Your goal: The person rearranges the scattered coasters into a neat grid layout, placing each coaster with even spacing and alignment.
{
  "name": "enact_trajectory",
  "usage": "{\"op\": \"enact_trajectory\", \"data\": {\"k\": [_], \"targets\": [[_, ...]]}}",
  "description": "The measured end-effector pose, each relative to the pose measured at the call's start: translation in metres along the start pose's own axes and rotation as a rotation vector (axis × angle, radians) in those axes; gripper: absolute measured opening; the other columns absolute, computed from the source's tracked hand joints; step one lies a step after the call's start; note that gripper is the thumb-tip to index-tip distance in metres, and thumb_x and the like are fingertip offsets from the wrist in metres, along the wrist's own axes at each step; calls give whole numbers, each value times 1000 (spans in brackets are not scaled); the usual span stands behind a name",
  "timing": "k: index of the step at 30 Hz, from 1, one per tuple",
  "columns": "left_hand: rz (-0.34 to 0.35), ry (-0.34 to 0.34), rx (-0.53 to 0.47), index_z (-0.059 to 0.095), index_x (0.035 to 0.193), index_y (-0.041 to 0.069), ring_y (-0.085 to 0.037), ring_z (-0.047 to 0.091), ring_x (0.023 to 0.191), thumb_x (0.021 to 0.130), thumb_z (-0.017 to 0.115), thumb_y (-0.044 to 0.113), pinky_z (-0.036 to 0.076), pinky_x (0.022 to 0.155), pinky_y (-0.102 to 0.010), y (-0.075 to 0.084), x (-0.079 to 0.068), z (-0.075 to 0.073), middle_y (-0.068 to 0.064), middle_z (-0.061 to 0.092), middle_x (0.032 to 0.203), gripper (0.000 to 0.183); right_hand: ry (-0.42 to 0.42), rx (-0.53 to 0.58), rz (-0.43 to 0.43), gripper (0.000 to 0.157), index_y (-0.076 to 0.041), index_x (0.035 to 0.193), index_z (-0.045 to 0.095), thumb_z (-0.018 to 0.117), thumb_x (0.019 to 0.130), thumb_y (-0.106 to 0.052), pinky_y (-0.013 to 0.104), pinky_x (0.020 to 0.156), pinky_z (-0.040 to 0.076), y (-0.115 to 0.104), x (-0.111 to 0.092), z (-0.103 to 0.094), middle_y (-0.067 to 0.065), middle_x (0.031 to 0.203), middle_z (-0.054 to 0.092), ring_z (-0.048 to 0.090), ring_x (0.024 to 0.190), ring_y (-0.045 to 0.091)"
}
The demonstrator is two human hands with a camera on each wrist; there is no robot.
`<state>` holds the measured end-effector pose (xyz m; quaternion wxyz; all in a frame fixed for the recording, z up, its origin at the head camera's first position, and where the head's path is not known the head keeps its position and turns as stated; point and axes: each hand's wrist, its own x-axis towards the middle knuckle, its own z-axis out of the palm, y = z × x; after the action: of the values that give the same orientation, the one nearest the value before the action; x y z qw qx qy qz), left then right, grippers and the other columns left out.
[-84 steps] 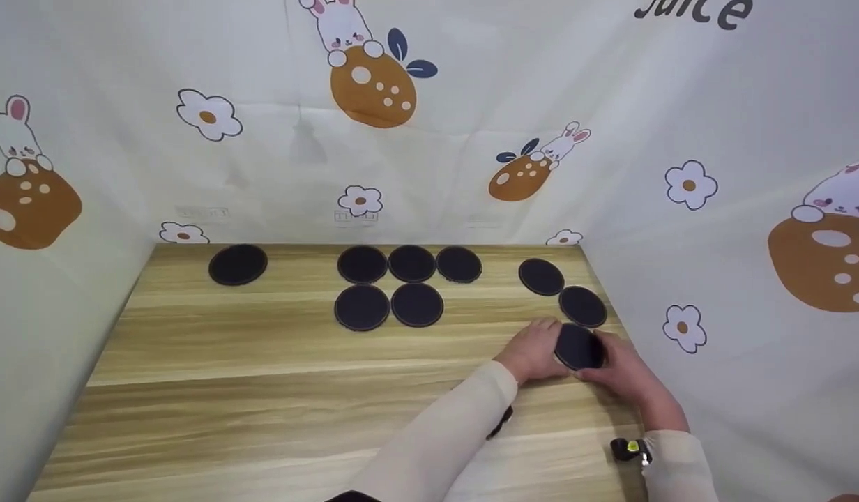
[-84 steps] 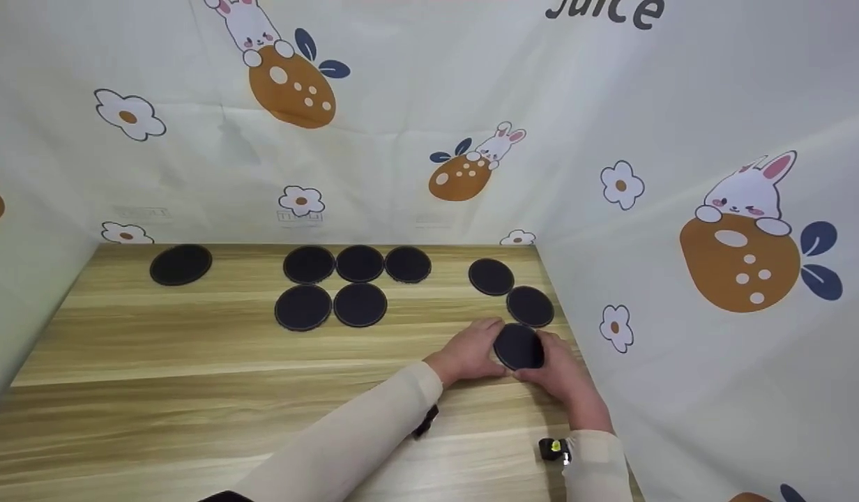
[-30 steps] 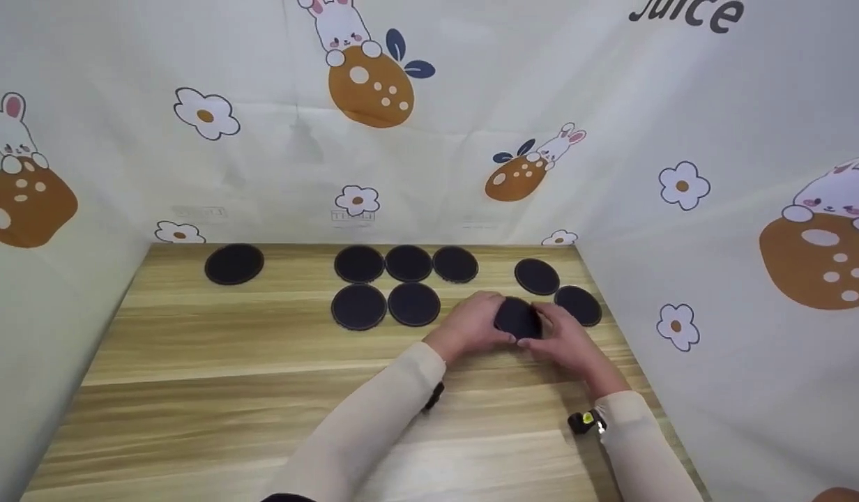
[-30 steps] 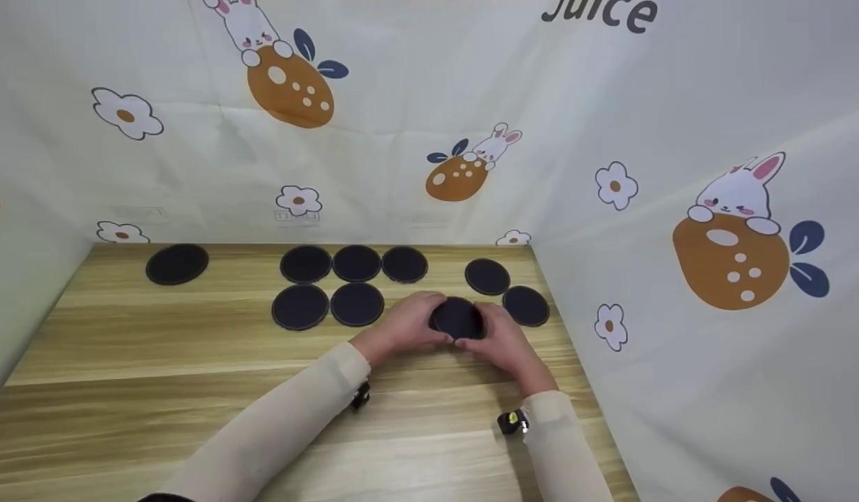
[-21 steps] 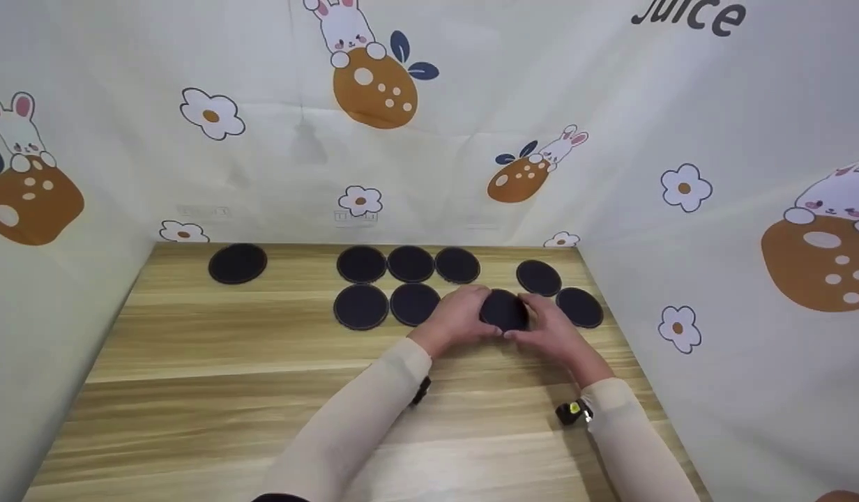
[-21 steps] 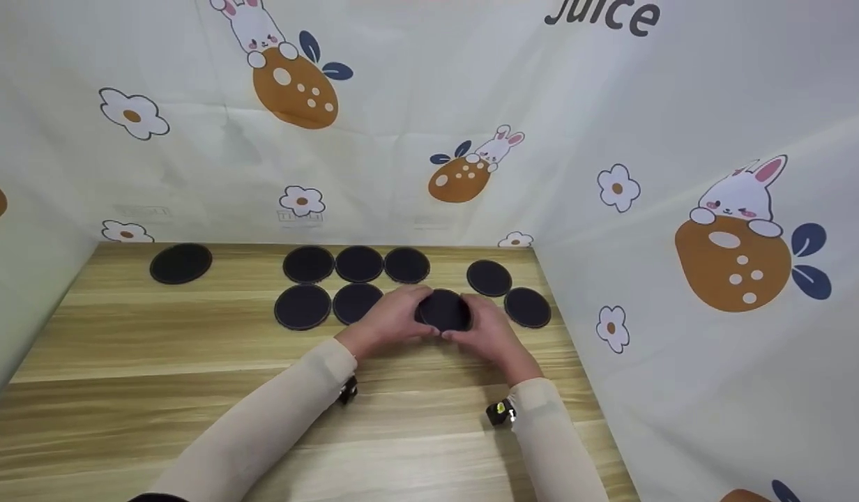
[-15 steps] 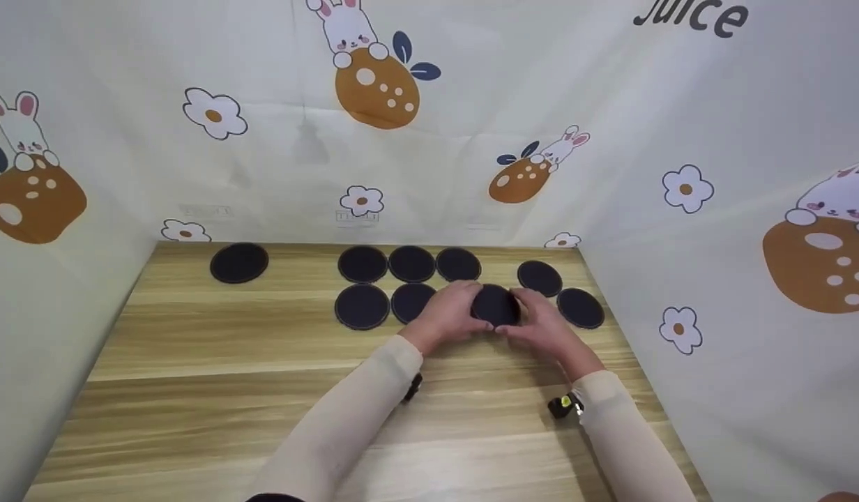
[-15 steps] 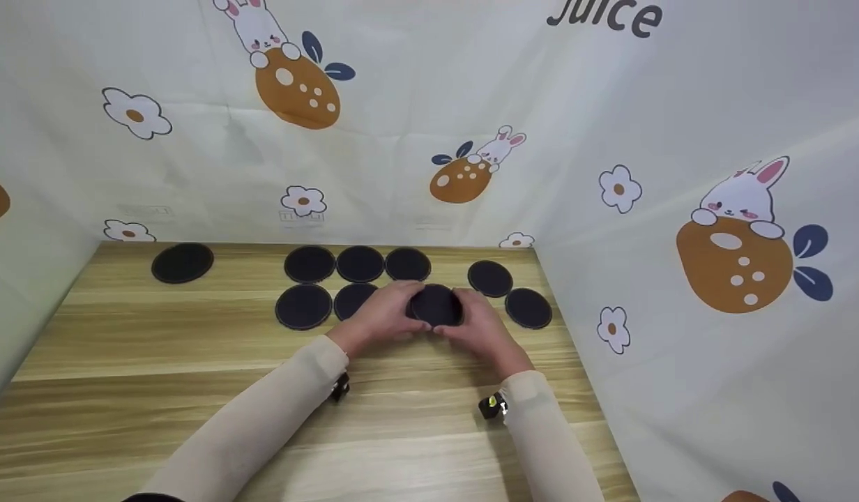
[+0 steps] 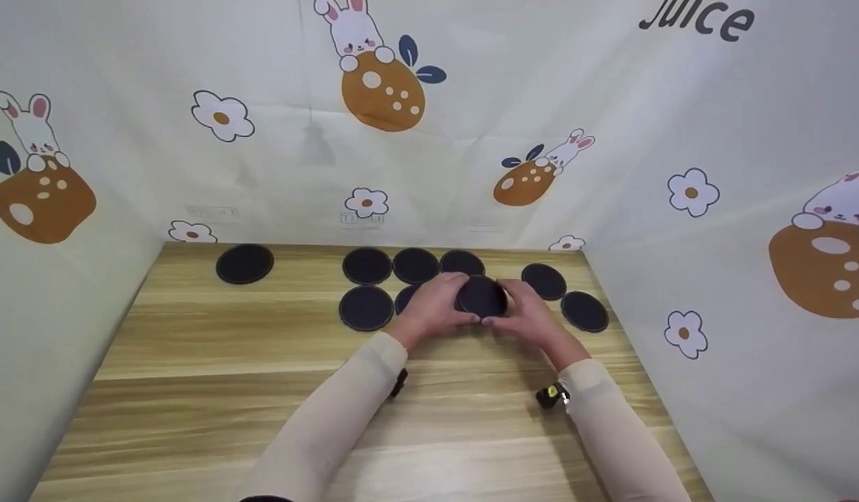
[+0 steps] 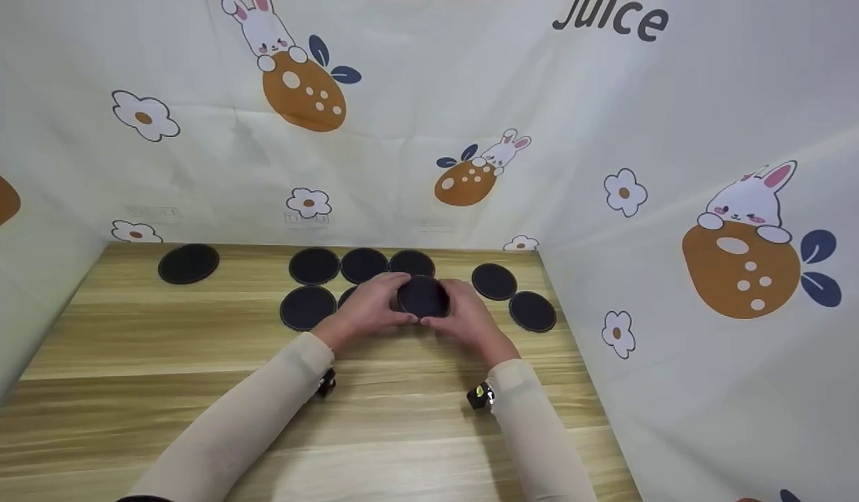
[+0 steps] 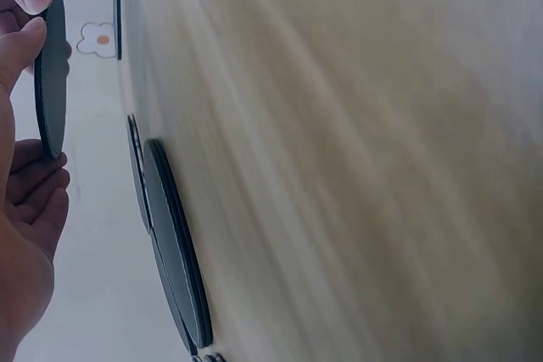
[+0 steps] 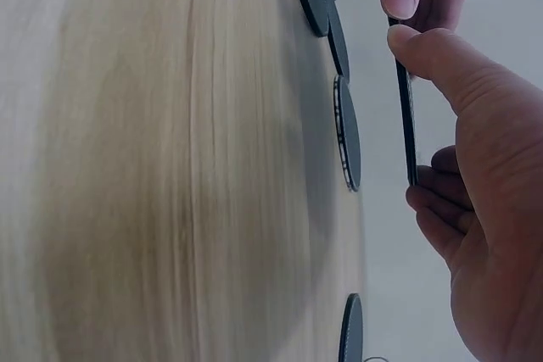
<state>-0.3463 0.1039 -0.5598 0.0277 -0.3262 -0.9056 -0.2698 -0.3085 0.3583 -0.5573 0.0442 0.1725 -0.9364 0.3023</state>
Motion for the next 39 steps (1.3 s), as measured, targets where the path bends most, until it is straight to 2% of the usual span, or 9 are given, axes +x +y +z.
{"op": "enact_trajectory", "data": {"k": [14, 24, 30, 34, 39], "targets": [[29, 33, 14, 57, 156, 0, -31, 53, 151, 93, 89, 49, 39, 128, -40, -15, 0, -2, -16, 60, 159, 86, 6, -70, -68, 87, 9, 152, 57, 95, 88, -37, 61, 124, 40, -10, 13, 2, 29, 152, 60, 53, 145, 48], [19, -1, -7, 56, 157, -1, -32, 51, 151, 92, 91, 42, 40, 128, -42, -19, -3, -1, -16, 59, 160, 85, -22, -91, -60, 88, 6, 153, 57, 96, 87, -35, 56, 125, 41, -4, 17, 12, 26, 152, 61, 54, 145, 44], [-3, -25, -10, 55, 158, -1, -33, 51, 152, 92, 91, 40, 39, 128, -43, -22, -1, 4, -17, 58, 160, 86, -25, -95, -82, 86, 8, 151, 58, 96, 86, -32, 58, 124, 42, 1, 20, 16, 29, 150, 61, 55, 142, 47], [-17, -55, 6, 56, 157, -1, -34, 52, 151, 93, 91, 39, 38, 129, -42, -23, 3, 10, -17, 59, 159, 83, -42, -84, -49, 85, 8, 152, 57, 95, 87, -32, 57, 124, 41, 5, 20, 20, 28, 150, 61, 55, 142, 45], [-50, -85, 11, 60, 153, 0, -32, 57, 146, 93, 91, 36, 43, 125, -42, -20, 5, 14, -15, 63, 155, 76, -67, -53, -20, 85, 7, 152, 57, 95, 86, -31, 55, 124, 41, 8, 20, 25, 26, 149, 62, 55, 141, 42]]}}
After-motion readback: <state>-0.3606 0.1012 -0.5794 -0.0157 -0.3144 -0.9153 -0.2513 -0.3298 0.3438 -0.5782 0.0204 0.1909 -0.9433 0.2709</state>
